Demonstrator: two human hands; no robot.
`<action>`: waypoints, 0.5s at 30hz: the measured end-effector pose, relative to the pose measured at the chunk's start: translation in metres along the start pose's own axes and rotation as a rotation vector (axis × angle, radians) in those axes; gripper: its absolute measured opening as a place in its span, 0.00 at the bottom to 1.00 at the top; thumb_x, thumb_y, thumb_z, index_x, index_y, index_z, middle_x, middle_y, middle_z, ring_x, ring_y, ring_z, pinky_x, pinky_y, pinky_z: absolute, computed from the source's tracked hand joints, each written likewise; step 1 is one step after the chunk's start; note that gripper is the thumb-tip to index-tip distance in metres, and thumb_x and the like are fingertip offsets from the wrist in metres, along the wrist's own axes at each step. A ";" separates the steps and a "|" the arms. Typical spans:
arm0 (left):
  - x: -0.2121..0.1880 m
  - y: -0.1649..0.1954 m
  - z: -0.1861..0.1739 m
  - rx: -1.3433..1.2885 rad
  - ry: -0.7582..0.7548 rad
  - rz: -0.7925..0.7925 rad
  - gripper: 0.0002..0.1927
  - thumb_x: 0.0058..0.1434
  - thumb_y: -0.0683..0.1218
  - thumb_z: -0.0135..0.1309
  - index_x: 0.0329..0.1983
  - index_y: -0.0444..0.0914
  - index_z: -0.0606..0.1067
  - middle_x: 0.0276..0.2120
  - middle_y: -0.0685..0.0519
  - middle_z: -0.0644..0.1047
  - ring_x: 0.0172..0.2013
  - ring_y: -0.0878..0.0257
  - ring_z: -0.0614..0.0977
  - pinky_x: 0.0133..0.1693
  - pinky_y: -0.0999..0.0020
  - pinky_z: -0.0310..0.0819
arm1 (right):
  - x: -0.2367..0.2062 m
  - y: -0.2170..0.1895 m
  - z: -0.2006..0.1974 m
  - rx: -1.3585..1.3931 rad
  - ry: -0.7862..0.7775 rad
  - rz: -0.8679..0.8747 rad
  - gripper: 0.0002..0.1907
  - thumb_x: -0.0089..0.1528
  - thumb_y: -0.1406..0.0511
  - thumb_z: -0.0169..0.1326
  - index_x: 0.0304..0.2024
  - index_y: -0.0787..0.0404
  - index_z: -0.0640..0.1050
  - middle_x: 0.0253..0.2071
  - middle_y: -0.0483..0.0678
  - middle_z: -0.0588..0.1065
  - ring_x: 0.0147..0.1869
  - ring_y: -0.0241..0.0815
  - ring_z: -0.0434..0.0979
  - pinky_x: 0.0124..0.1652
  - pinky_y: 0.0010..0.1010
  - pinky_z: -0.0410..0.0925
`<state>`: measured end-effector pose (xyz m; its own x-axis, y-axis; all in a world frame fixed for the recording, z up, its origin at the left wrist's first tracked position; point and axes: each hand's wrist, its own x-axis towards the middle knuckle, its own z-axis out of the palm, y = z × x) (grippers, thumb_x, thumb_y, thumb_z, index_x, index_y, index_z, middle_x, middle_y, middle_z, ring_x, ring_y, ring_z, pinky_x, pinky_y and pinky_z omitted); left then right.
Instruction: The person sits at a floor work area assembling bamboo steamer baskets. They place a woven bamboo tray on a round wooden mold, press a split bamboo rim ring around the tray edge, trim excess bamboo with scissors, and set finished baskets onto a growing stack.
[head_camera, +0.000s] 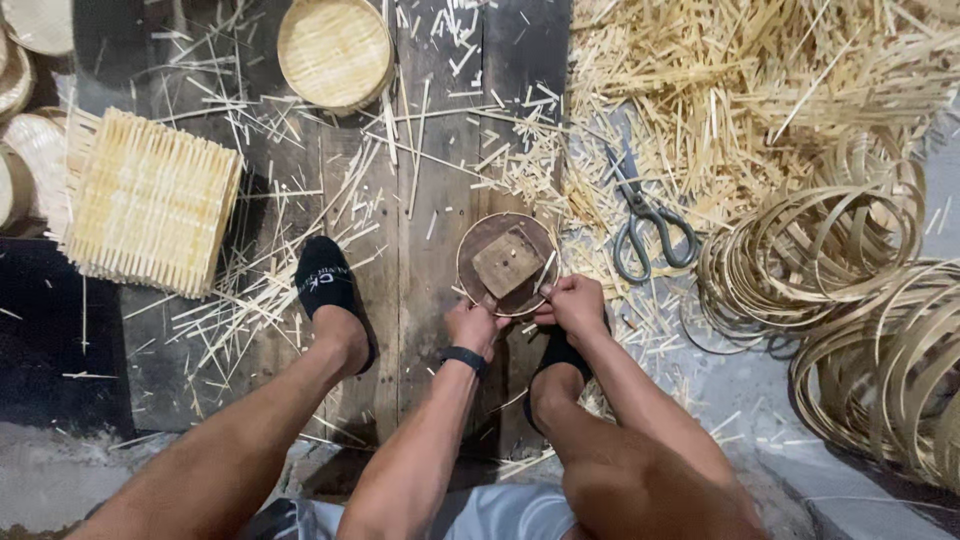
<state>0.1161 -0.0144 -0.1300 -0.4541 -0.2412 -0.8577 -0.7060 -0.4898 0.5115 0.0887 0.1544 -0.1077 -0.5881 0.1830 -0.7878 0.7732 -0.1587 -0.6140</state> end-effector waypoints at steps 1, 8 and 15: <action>-0.001 0.002 -0.001 0.019 0.033 0.021 0.15 0.62 0.38 0.54 0.53 0.31 0.77 0.39 0.47 0.81 0.34 0.57 0.83 0.33 0.61 0.81 | -0.003 -0.003 -0.001 -0.036 -0.003 0.000 0.09 0.63 0.71 0.58 0.33 0.70 0.71 0.28 0.57 0.76 0.28 0.49 0.82 0.27 0.40 0.76; -0.029 0.069 -0.025 0.522 -0.126 0.625 0.20 0.61 0.45 0.60 0.57 0.36 0.78 0.43 0.48 0.84 0.41 0.63 0.84 0.44 0.70 0.78 | -0.043 -0.068 -0.020 -0.001 -0.161 -0.246 0.35 0.65 0.54 0.55 0.66 0.70 0.64 0.56 0.58 0.74 0.57 0.46 0.80 0.45 0.35 0.79; -0.063 0.125 -0.001 0.540 -0.459 0.829 0.29 0.61 0.57 0.57 0.60 0.35 0.75 0.48 0.45 0.82 0.46 0.59 0.83 0.49 0.66 0.78 | -0.062 -0.100 0.011 -0.438 -0.064 -0.375 0.55 0.41 0.53 0.73 0.61 0.69 0.60 0.55 0.60 0.71 0.59 0.51 0.75 0.57 0.38 0.71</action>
<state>0.0566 -0.0610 -0.0121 -0.9794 0.0638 -0.1916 -0.1812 0.1408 0.9733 0.0449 0.1483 0.0024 -0.8433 0.0877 -0.5302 0.5274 0.3246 -0.7852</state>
